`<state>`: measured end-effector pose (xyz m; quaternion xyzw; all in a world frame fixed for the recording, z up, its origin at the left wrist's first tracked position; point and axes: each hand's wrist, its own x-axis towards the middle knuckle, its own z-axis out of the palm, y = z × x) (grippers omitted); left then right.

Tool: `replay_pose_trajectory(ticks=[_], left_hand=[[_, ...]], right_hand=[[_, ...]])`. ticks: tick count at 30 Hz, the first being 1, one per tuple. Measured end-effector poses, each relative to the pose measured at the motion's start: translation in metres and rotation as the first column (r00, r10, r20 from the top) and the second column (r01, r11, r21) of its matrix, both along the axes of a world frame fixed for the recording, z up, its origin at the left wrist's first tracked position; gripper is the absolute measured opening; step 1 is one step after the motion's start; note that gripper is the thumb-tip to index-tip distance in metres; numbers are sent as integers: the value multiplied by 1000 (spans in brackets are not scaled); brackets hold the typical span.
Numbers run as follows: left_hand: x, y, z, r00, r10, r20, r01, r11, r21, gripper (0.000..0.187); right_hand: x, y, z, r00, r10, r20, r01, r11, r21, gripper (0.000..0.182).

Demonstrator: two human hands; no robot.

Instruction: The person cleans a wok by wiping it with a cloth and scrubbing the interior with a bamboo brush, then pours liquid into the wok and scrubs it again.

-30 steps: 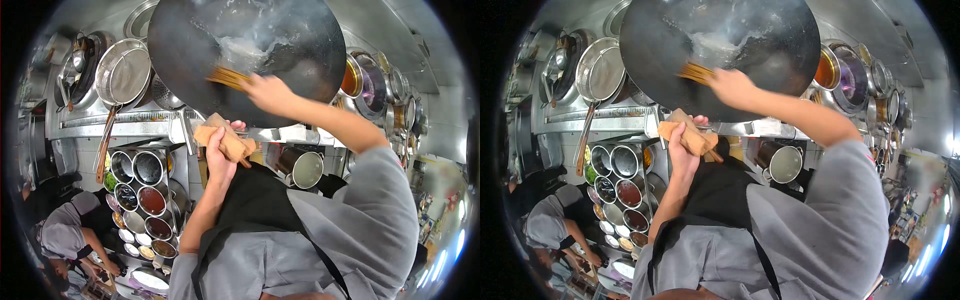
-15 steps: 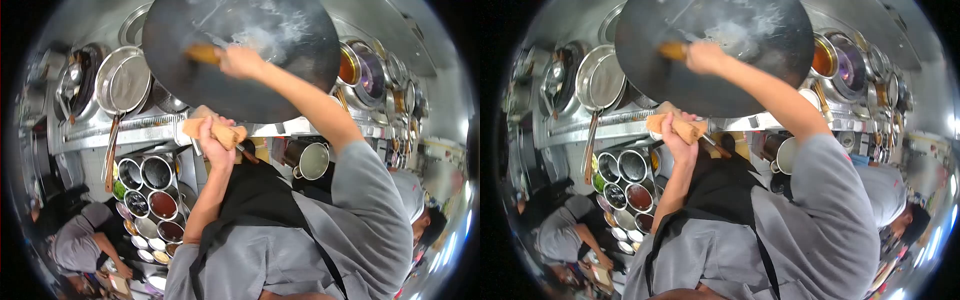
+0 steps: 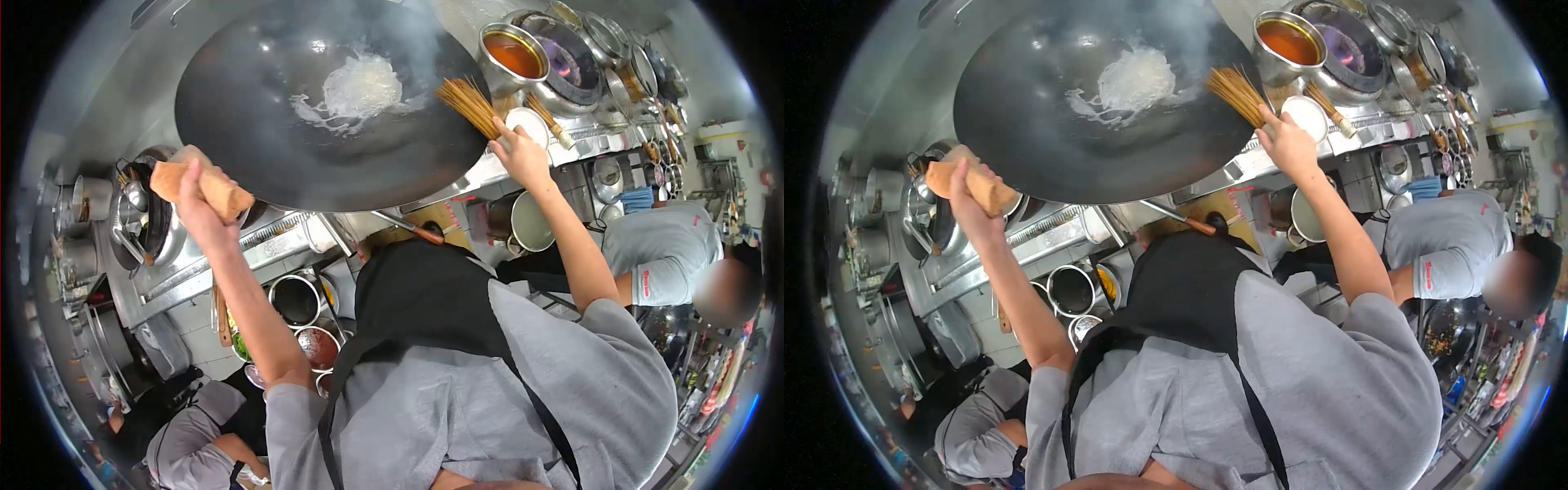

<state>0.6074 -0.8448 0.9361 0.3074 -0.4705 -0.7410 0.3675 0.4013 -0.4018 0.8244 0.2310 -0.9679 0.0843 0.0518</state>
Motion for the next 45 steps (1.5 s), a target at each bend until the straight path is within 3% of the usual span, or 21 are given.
replay_pose_trajectory(ticks=[6, 11, 18, 20, 26, 28, 34, 35, 36, 39, 40, 41, 44, 45], left_hand=[[-10, -3, 75, 992, -95, 77, 108, 976, -187, 40], [-26, 1, 94, 981, -92, 168, 144, 932, -334, 39], [-71, 24, 137, 980, -111, 165, 171, 893, -415, 37], [-86, 31, 147, 987, -136, 89, 162, 876, -455, 28], [-119, 56, 175, 979, -199, 37, 193, 865, -462, 25], [-129, 58, 182, 956, -292, 25, 260, 806, -531, 30], [-158, 87, 206, 950, -311, 26, 266, 762, -591, 21], [-173, 93, 200, 934, -358, -8, 240, 643, -727, 23], [-171, 108, 201, 937, -350, -13, 232, 647, -726, 23], [-161, 167, 213, 886, -458, -78, 353, 772, -528, 14], [-173, 140, 208, 886, -457, -84, 349, 774, -529, 14], [-196, 89, 199, 757, -581, -299, 527, 814, -244, 12], [-207, 57, 194, 616, -536, -578, 701, 707, 92, 9], [-206, 49, 198, 596, -586, -549, 733, 676, 74, 11]], right_hand=[[28, -21, -14, 987, 78, 142, -72, 996, -47, 50], [32, -26, -26, 962, 179, 205, -165, 983, -82, 49], [18, -21, -29, 925, 265, 271, -228, 960, -159, 46], [13, -18, -28, 915, 284, 286, -239, 954, -182, 46], [-10, -25, -36, 885, 339, 317, -286, 936, -203, 49], [-13, -23, -35, 871, 340, 355, -277, 936, -215, 51], [-13, -21, -49, 857, 337, 391, -239, 930, -279, 56], [-14, -20, -51, 855, 345, 388, -249, 929, -275, 56], [-14, -19, -52, 849, 336, 408, -228, 930, -290, 57], [-16, -14, -64, 829, 354, 433, -204, 912, -355, 58], [-17, -11, -68, 818, 375, 437, -192, 893, -407, 59], [-18, -10, -70, 830, 378, 410, -206, 891, -405, 58], [-30, -17, -77, 829, 425, 363, -261, 868, -422, 59], [-34, -23, -73, 807, 448, 385, -248, 849, -467, 58]])
